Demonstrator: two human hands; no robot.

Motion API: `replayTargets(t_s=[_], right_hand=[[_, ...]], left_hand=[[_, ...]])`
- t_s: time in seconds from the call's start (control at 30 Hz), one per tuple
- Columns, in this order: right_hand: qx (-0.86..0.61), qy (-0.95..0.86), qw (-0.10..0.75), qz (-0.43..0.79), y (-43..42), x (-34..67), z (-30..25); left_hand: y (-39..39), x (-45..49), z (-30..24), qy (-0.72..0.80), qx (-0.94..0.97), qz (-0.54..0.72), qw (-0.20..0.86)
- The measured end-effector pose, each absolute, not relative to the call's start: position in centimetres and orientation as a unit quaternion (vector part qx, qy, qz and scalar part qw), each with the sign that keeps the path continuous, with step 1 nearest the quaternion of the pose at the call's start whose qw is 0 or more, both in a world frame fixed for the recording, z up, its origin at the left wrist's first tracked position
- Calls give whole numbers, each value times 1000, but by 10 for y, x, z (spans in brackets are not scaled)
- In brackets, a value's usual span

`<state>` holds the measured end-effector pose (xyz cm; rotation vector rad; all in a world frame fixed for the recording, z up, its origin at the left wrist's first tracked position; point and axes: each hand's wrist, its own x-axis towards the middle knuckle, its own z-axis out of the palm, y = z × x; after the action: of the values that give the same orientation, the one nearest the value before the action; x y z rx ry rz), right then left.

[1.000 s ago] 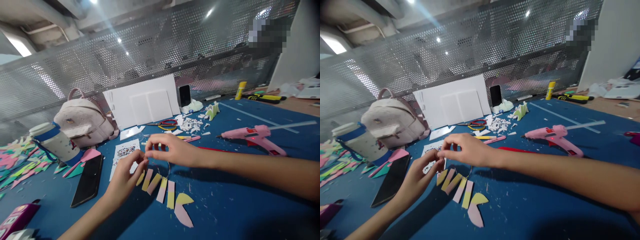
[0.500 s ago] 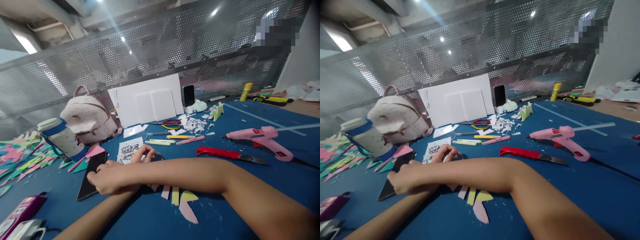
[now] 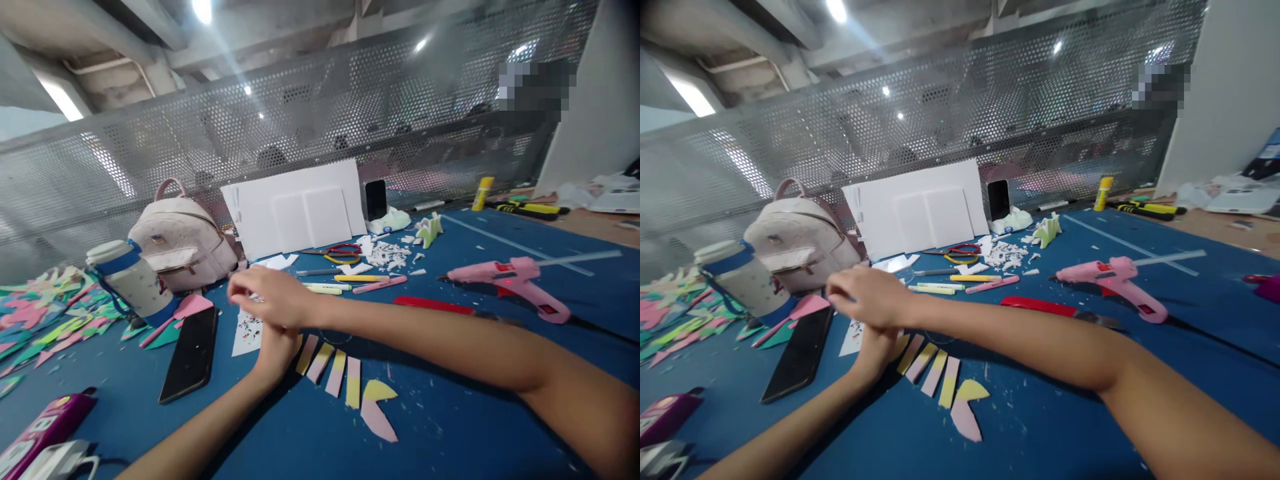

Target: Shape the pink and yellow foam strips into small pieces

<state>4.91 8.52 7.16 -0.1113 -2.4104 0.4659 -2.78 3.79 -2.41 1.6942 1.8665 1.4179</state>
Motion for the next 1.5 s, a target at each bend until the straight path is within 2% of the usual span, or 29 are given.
replayTargets(t_s=[0.07, 0.17, 0.4, 0.5, 0.67, 1.13, 1.27, 1.5], right_hand=[[-94, -911, 330, 231, 99, 76, 65], [-147, -876, 274, 368, 112, 112, 48], [-150, -771, 263, 560, 112, 148, 27], [-153, -741, 252, 603, 110, 147, 22], [-165, -739, 268, 595, 111, 148, 20], [-158, -869, 266, 386, 109, 159, 43], [-170, -869, 262, 384, 112, 161, 50], [-154, -829, 279, 460, 117, 170, 70]], left_hand=[[33, -28, -21, 603, 603, 507, 122], [28, -25, -15, 547, 634, 529, 135], [19, -15, -1, 517, 683, 494, 151], [17, -14, 0, 515, 691, 483, 155], [17, -17, -1, 522, 697, 468, 151], [17, -26, 13, 532, 718, 432, 123], [23, -38, 26, 526, 761, 344, 162], [32, -83, 41, 459, 842, 122, 256]])
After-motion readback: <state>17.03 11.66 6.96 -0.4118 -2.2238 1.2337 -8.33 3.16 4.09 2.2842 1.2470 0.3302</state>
